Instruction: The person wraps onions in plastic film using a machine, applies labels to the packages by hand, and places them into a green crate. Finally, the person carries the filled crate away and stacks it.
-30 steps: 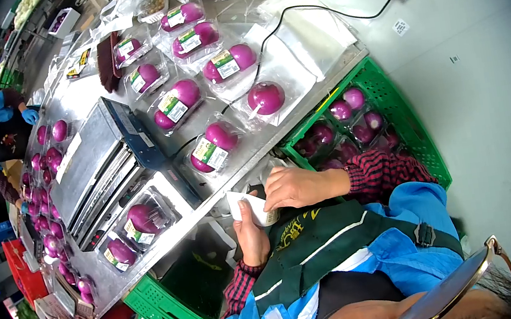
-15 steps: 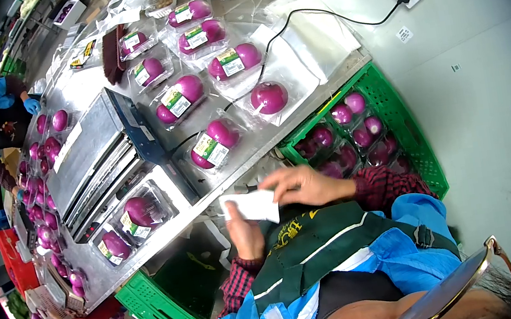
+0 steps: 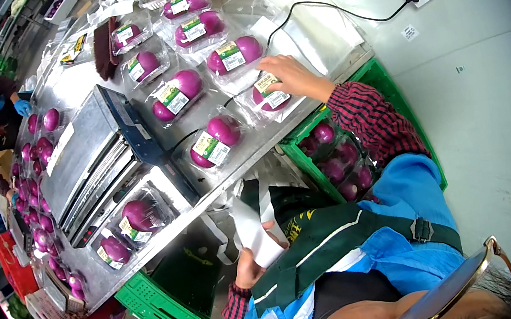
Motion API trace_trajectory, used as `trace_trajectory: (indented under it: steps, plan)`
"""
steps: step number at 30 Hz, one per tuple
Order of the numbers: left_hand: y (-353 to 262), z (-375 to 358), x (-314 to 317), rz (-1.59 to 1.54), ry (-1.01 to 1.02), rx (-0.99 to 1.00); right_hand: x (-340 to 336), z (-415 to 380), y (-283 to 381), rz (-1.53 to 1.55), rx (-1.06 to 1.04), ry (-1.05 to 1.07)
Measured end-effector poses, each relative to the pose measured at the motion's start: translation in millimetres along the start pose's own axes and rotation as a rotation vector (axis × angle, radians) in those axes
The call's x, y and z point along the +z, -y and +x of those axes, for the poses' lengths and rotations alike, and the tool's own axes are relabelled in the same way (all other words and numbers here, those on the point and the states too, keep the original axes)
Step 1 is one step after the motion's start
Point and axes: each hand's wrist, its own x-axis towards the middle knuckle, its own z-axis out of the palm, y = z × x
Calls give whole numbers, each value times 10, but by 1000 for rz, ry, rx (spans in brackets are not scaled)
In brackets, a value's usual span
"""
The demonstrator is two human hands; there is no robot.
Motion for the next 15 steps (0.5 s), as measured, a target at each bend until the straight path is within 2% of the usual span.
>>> trace_trajectory:
  steps: [1,2,3,5,6,7,9,10,11,12,13,15]
  plan:
    - [-29,-38,46,344,-89,44,-12,-45,4,-85,-129,40]
    - [-57,-42,106,666,-127,-16,57,-86,-22,-153,-136,188]
    - [-27,-17,227,796,-234,-69,85,-153,-21,-149,-117,184]
    - [41,53,263,647,-396,-81,-28,-193,153,-109,-123,21]
    - [100,100,142,777,-486,32,-63,-281,359,-60,-143,-134]
    - [141,175,96,760,-585,114,-273,-415,676,155,-57,40]
    - [203,351,1,595,-650,260,-363,-889,1254,726,-171,166]
    - [222,457,84,529,-658,293,-275,-1152,1413,837,-228,412]
    - [254,524,165,462,-667,330,-245,-1364,1626,969,-212,546]
    - [294,523,121,501,-607,262,-196,-1551,1779,817,-319,432]
    - [344,534,130,513,-571,219,26,-1746,1824,795,-345,259]
    - [447,558,200,580,-543,180,139,-1988,1785,813,-326,160]
